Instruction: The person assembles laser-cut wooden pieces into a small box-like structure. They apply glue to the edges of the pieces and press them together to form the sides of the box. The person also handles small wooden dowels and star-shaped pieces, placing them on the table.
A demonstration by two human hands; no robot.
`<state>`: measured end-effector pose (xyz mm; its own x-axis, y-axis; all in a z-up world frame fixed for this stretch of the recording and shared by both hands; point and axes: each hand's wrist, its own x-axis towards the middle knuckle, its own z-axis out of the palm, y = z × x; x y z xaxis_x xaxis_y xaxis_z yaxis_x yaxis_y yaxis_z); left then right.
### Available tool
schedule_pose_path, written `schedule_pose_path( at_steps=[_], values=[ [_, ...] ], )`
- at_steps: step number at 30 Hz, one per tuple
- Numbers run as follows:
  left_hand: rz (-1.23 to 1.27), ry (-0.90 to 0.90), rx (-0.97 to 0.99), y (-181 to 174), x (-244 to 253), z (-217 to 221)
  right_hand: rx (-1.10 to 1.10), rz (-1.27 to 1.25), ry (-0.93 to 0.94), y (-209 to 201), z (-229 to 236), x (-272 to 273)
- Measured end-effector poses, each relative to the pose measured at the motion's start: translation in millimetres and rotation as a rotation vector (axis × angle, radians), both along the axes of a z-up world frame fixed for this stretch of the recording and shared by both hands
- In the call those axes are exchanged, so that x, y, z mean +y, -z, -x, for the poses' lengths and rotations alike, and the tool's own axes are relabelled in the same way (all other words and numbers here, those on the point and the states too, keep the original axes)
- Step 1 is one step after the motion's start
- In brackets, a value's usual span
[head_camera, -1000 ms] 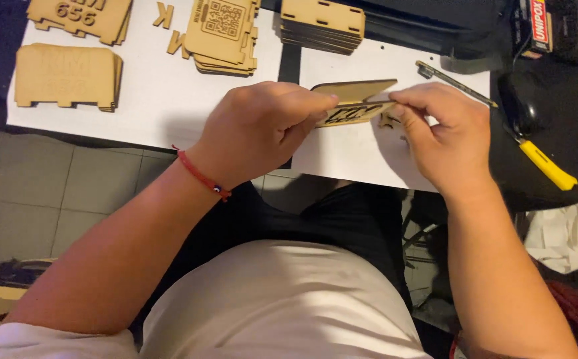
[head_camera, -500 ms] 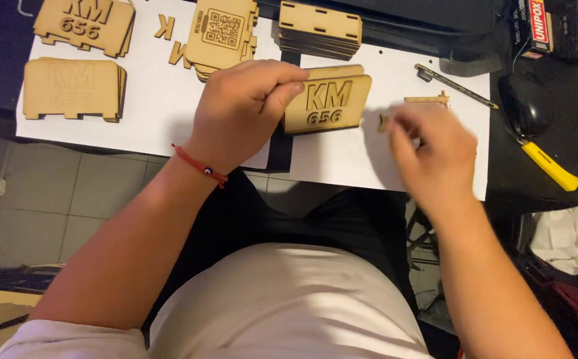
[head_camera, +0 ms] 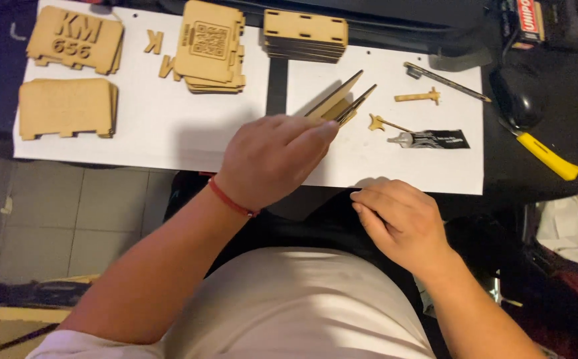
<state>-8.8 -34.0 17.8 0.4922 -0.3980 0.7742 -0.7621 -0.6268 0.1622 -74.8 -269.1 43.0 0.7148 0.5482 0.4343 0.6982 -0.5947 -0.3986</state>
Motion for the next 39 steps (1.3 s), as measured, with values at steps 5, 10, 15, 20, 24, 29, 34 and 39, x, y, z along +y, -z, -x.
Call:
schedule_pose_path(
  at_steps=[5, 10, 15, 20, 24, 29, 34, 39],
  values=[
    [0.032, 0.053, 0.008, -2, 0, 4, -0.047, -0.116, 0.076, 11, -3, -14],
    [0.046, 0.107, 0.027, -19, 11, 4, -0.143, -0.07, 0.054, -14, -42, -27],
    [0.094, 0.194, -0.059, -26, 16, -5, -0.075, 0.064, -0.226, -65, -111, 1],
    [-0.017, 0.151, -0.081, -11, 15, -4, -0.005, 0.121, -0.389, -65, -163, 50],
    [-0.019, 0.158, -0.023, -4, 15, -3, 0.123, 0.207, -0.344, -47, -173, 63],
    [0.134, 0.198, 0.076, 0, 25, 2, 0.08, 0.172, -0.334, -55, -163, 56],
    [0.357, 0.161, 0.346, -6, 33, 4, -0.099, -0.001, -0.068, -64, -116, 19],
    [0.223, 0.116, 0.57, -9, 27, -1, 0.313, 0.034, 0.383, -46, -72, 20]
  ],
)
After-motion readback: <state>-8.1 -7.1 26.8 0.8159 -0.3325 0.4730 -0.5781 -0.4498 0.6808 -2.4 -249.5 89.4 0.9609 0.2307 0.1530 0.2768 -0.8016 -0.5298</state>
